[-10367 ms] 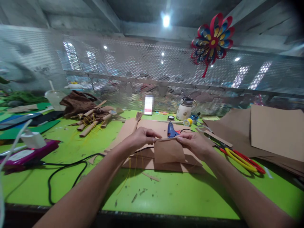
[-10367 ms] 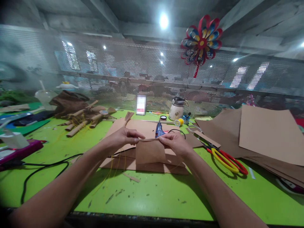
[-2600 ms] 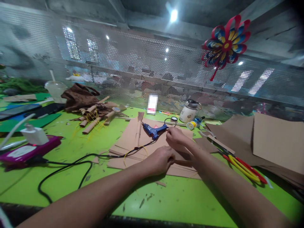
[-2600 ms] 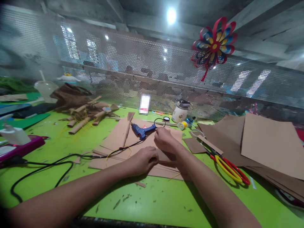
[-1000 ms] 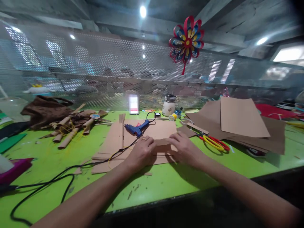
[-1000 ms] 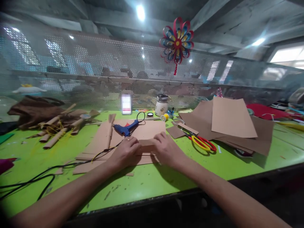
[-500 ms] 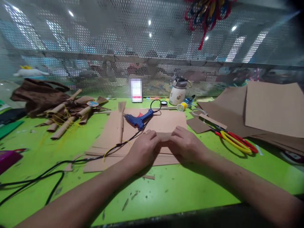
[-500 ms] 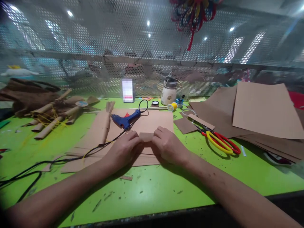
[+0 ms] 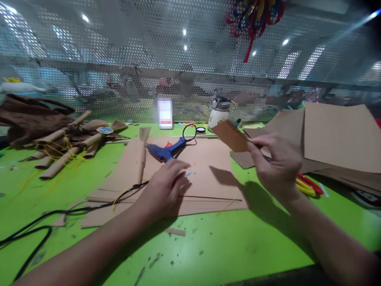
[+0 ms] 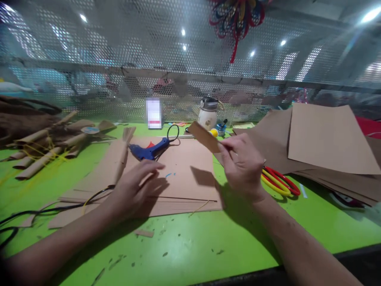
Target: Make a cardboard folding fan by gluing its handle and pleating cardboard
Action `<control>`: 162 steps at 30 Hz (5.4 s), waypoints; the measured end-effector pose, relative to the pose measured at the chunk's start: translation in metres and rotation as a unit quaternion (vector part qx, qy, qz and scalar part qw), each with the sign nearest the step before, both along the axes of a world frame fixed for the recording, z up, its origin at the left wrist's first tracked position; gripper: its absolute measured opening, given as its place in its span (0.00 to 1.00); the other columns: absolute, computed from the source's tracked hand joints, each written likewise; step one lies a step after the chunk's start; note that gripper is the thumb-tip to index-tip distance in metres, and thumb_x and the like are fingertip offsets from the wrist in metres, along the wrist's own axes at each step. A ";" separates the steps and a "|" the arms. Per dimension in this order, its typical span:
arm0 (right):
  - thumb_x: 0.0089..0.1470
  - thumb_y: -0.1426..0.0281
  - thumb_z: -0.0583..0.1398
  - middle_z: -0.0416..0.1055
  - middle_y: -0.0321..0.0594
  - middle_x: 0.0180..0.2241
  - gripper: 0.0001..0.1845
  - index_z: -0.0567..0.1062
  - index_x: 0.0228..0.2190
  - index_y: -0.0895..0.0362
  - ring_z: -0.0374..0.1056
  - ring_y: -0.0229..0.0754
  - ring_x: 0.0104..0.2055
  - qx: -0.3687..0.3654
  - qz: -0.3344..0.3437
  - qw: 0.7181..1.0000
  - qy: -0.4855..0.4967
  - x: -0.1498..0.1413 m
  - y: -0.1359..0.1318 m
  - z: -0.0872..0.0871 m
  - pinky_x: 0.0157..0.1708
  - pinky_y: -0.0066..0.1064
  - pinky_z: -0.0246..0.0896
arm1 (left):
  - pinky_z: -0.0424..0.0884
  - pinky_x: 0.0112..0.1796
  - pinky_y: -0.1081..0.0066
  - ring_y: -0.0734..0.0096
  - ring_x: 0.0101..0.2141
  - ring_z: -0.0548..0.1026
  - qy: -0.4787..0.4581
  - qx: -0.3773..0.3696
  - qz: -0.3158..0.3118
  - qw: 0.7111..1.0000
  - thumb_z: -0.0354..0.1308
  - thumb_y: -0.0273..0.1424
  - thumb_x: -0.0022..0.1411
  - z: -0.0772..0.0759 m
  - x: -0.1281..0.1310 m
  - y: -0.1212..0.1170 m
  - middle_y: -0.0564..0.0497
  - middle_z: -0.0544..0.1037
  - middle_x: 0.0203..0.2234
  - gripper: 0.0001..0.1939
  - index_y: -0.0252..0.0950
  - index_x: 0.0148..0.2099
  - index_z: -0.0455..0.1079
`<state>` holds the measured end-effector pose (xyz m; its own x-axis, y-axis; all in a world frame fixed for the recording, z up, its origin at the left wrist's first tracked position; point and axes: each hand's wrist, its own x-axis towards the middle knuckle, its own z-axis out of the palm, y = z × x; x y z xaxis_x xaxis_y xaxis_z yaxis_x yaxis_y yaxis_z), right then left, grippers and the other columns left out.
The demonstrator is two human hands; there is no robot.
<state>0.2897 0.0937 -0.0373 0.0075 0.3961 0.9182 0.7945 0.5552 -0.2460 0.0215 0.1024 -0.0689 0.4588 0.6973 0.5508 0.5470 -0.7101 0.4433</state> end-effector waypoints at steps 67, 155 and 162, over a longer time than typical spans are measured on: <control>0.57 0.78 0.55 0.67 0.44 0.28 0.12 0.74 0.25 0.60 0.59 0.42 0.33 -0.199 0.185 0.929 -0.251 -0.036 0.002 -0.061 0.28 0.31 0.55 | 0.66 0.39 0.67 0.65 0.38 0.69 0.114 -0.031 -0.024 0.993 0.54 0.31 0.60 -0.003 0.007 -0.001 0.47 0.69 0.37 0.09 0.35 0.43 0.68; 0.52 0.79 0.57 0.66 0.39 0.30 0.09 0.66 0.23 0.57 0.62 0.38 0.32 -0.458 0.190 0.853 -0.161 -0.028 0.005 -0.034 0.33 0.29 0.57 | 0.62 0.30 0.72 0.71 0.29 0.68 0.168 0.038 -0.107 0.979 0.49 0.36 0.66 -0.019 0.019 0.009 0.49 0.72 0.28 0.15 0.44 0.46 0.76; 0.50 0.79 0.58 0.65 0.40 0.30 0.09 0.66 0.22 0.58 0.62 0.39 0.32 -0.457 0.179 0.857 -0.159 -0.028 0.007 -0.034 0.33 0.30 0.58 | 0.64 0.33 0.70 0.70 0.31 0.68 0.181 0.076 -0.106 0.975 0.48 0.33 0.67 -0.019 0.019 0.005 0.48 0.71 0.29 0.15 0.43 0.46 0.75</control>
<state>0.2617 0.1003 -0.0714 -0.4584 0.8749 0.1565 0.7210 0.4690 -0.5101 0.0406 0.1070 -0.0874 0.7671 0.4884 0.4161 0.4814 -0.8668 0.1300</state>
